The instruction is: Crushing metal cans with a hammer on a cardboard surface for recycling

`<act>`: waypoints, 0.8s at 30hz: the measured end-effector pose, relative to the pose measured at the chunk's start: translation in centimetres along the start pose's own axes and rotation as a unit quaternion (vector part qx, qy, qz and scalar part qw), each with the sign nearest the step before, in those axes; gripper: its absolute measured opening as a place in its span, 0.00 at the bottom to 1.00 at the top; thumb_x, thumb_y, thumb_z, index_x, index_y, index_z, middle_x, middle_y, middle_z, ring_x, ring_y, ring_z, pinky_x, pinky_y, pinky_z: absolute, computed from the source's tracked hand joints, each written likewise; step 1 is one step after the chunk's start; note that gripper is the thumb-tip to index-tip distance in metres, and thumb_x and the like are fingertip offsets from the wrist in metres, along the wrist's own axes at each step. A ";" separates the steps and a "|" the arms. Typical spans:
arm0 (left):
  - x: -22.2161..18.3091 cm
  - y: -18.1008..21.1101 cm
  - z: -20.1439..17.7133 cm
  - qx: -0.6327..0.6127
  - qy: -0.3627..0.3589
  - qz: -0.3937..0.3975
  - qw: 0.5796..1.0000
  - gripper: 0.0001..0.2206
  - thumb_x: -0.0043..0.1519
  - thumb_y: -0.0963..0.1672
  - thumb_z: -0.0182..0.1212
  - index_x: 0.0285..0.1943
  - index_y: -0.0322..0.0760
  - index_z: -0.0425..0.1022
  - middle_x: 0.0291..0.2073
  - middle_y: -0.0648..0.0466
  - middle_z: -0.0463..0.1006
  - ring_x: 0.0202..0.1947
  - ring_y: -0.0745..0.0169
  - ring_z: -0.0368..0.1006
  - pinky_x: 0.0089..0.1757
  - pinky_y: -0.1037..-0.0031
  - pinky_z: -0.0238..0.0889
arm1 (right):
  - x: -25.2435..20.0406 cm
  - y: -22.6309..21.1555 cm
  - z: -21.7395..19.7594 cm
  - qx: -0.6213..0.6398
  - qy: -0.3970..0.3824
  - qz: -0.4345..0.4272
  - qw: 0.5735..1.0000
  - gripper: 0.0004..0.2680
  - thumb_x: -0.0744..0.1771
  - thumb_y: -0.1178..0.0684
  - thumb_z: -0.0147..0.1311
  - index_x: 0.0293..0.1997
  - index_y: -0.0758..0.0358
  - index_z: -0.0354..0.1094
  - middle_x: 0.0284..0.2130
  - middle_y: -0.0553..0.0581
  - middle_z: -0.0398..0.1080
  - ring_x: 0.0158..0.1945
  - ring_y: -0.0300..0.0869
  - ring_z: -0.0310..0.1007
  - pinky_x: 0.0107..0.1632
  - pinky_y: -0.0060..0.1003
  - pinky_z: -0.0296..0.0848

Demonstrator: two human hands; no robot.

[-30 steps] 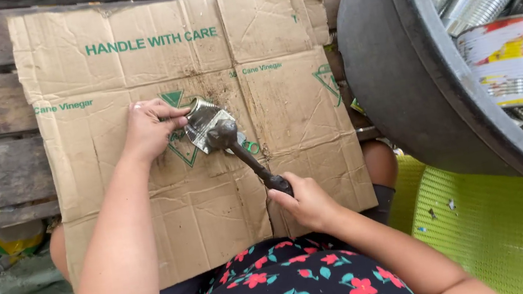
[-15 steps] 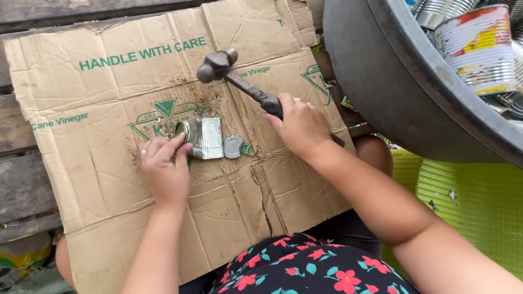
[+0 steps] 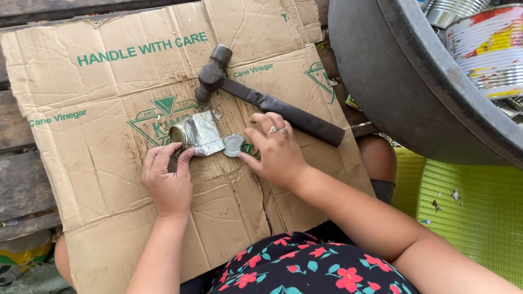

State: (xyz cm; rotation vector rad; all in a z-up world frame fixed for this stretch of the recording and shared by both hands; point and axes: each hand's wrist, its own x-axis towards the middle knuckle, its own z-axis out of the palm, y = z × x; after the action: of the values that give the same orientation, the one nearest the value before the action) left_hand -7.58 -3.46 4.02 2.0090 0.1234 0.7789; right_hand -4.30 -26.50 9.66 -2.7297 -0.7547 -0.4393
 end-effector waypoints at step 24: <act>-0.9 2.9 -1.0 0.008 -0.007 -0.034 0.999 0.10 0.66 0.43 0.64 0.55 0.41 0.81 0.45 0.50 0.75 0.47 0.48 0.76 0.49 0.60 0.70 | -0.5 1.1 3.2 0.183 -0.039 0.130 0.974 0.09 0.53 0.50 0.68 0.28 0.56 0.72 0.44 0.50 0.71 0.52 0.49 0.71 0.54 0.46 0.72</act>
State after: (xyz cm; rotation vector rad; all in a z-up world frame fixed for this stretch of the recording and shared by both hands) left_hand -9.52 -4.68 6.30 2.0138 0.1898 0.7222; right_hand -3.44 -26.59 6.30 -2.4588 -0.4321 -0.1185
